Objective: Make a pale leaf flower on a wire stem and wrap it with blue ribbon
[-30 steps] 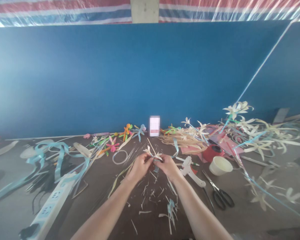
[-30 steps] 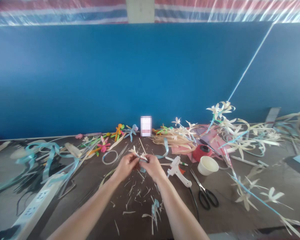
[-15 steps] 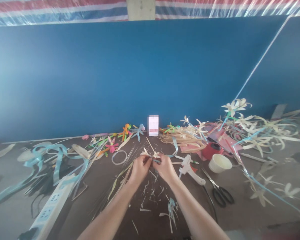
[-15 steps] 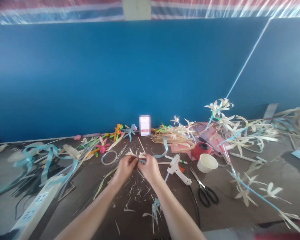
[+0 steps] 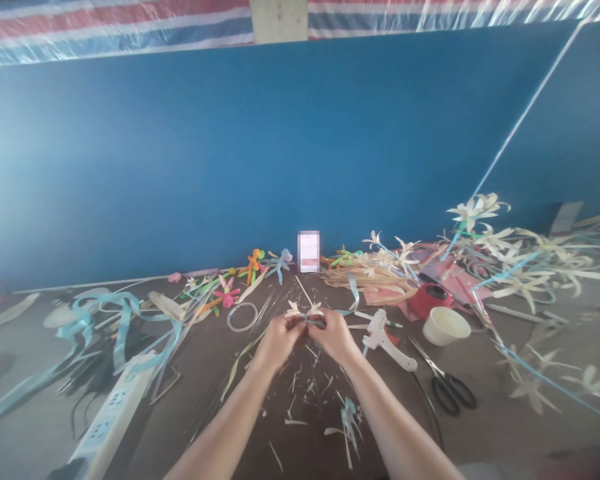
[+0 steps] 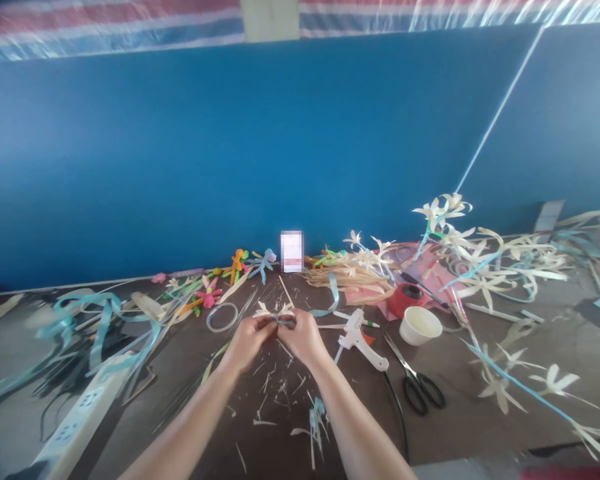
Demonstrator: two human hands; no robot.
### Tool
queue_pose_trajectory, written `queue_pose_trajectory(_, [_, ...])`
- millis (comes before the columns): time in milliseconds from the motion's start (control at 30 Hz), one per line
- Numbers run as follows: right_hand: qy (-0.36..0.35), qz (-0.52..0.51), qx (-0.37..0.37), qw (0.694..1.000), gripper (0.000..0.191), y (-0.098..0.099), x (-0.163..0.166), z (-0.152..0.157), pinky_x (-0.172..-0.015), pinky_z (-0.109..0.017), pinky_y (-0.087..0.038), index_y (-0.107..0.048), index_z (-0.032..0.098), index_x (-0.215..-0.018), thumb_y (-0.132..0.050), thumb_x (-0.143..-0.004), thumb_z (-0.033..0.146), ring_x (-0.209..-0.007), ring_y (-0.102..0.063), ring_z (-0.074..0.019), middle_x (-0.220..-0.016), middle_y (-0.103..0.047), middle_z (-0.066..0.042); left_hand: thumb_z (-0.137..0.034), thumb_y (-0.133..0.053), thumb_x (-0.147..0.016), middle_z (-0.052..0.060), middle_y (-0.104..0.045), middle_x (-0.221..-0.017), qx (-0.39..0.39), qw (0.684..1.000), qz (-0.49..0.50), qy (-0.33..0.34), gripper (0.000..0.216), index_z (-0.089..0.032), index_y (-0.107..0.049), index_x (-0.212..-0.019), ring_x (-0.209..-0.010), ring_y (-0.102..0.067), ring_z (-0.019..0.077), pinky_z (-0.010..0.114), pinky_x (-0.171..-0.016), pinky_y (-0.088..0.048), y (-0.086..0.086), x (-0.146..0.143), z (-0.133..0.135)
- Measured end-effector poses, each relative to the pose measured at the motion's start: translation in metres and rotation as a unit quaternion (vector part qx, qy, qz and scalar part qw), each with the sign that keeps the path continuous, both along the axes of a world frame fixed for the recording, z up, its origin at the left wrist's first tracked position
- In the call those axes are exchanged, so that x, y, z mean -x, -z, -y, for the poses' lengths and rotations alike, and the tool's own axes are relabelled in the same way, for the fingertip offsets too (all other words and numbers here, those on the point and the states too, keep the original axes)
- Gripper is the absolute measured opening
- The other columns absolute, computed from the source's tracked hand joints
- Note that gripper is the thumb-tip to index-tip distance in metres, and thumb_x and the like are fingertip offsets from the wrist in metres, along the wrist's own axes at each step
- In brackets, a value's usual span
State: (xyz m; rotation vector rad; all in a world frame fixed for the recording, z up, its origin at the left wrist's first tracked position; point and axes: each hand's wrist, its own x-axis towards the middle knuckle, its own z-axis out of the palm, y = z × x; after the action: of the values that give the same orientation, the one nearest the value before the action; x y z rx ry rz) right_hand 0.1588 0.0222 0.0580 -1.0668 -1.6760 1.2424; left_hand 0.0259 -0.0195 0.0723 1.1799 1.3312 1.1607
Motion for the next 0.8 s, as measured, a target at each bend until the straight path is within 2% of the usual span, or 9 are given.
queue_pose_trajectory(300, [-0.013,-0.05,0.019,0.998,0.013,-0.006,0.002,0.001,-0.052,-0.019,-0.038,-0.061,0.014,-0.069,-0.05,-0.062,0.014,-0.057,-0.053,-0.0121,-0.063,-0.062,0.001,-0.034,-0.058,-0.073,0.001,-0.066,-0.065,0.003,1.0,-0.014,-0.024,0.025,-0.018,-0.07,-0.089,-0.057,-0.056,0.0154,0.025,-0.054,-0.042,0.001,0.001,0.001])
queue_pose_trajectory(433, [-0.016,-0.074,0.041,0.996,0.01,-0.004,0.001,0.001,-0.051,-0.02,-0.037,-0.062,0.014,-0.065,-0.052,-0.061,0.014,-0.055,-0.052,-0.0117,-0.06,-0.06,0.002,-0.032,-0.058,-0.074,0.002,-0.068,-0.072,-0.007,1.0,0.009,-0.012,0.025,-0.018,-0.07,-0.091,-0.064,-0.059,0.0175,0.027,-0.061,-0.045,-0.001,-0.001,0.004])
queue_pose_trajectory(567, [-0.027,-0.109,0.082,0.99,0.012,0.005,0.002,0.0,-0.054,-0.022,-0.039,-0.063,0.014,-0.067,-0.053,-0.061,0.015,-0.055,-0.052,-0.0119,-0.061,-0.061,0.001,-0.03,-0.06,-0.073,0.004,-0.069,-0.079,0.009,0.999,0.049,-0.009,0.025,-0.018,-0.069,-0.093,-0.072,-0.062,0.0203,0.03,-0.068,-0.047,0.0,-0.001,0.006])
queue_pose_trajectory(700, [-0.053,-0.156,0.133,0.977,0.011,0.01,0.002,-0.001,-0.055,-0.022,-0.041,-0.062,0.014,-0.067,-0.053,-0.061,0.014,-0.054,-0.053,-0.011,-0.06,-0.06,0.001,-0.032,-0.061,-0.073,0.004,-0.069,-0.077,0.036,0.995,0.095,0.007,0.028,-0.017,-0.067,-0.095,-0.068,-0.064,0.0205,0.03,-0.063,-0.048,-0.003,-0.001,0.006])
queue_pose_trajectory(800, [-0.089,-0.191,0.18,0.961,0.007,0.011,0.001,-0.002,-0.053,-0.023,-0.041,-0.061,0.013,-0.065,-0.056,-0.06,0.016,-0.05,-0.051,-0.0102,-0.056,-0.058,0.001,-0.032,-0.063,-0.072,0.004,-0.069,-0.074,0.06,0.99,0.118,0.036,0.028,-0.017,-0.066,-0.095,-0.066,-0.064,0.0189,0.025,-0.055,-0.046,-0.006,0.002,0.006])
